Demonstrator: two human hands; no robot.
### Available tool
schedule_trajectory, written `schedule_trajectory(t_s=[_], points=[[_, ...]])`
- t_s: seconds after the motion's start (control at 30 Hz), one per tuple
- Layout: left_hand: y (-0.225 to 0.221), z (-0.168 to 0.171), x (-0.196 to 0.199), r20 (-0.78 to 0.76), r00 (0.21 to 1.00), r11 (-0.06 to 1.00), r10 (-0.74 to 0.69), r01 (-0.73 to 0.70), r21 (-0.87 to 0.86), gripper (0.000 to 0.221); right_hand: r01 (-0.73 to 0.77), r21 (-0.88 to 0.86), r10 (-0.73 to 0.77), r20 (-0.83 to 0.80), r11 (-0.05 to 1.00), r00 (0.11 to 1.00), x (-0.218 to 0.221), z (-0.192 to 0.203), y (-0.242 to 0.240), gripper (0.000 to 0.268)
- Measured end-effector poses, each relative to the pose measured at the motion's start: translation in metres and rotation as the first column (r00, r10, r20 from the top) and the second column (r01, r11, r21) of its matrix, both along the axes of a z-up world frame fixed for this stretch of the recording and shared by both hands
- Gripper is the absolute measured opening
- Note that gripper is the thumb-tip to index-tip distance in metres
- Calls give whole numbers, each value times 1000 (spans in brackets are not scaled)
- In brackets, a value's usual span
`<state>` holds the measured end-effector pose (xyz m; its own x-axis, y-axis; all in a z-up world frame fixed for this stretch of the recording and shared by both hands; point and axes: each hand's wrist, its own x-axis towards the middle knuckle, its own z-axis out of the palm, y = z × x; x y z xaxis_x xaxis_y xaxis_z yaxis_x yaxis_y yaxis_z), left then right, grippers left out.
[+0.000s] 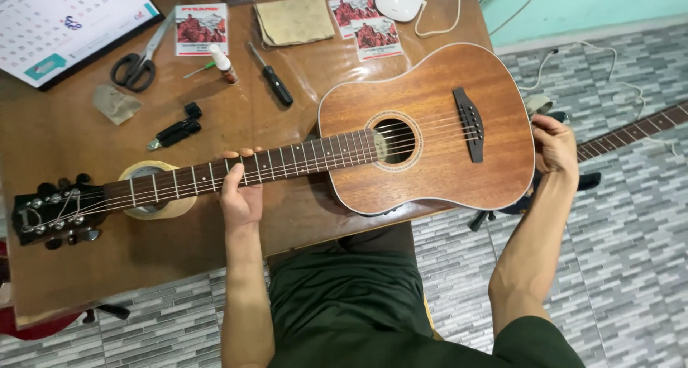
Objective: Cleaning the body and neck of an acoustic guitar with a cloth and tuning the strings by adjusting the pegs.
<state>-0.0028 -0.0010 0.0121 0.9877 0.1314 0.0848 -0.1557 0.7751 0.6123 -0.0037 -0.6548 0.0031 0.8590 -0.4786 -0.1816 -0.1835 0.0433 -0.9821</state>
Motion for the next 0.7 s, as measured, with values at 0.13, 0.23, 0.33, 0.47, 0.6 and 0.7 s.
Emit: schedule_trajectory(t_s=[0.13,0.23,0.33,0.47,0.6,0.7], points=[[-1,3,0,7,1000,1000,3,-3,-1,21,-45,-52,39,-110,998,993,7,33,36,28],[0,-1,0,-31,999,1000,17,-16,21,19,-149,-175,101,-257,973,961,7,51,49,30],[0,7,1,10,1000,999,-4,3,46,21,-261,-249,194,-263,932,945,22,42,36,8],[-2,-18,3,-51,996,995,69,-65,71,21,-245,-280,196,-192,928,962,35,3,1,9],[-5,-12,3,-53,996,996,77,-74,59,21,-227,-355,230,-37,907,973,49,-31,-25,24],[-3,-14,5,-61,995,996,83,-81,43,21,-215,-409,267,74,887,961,54,-51,-37,35]])
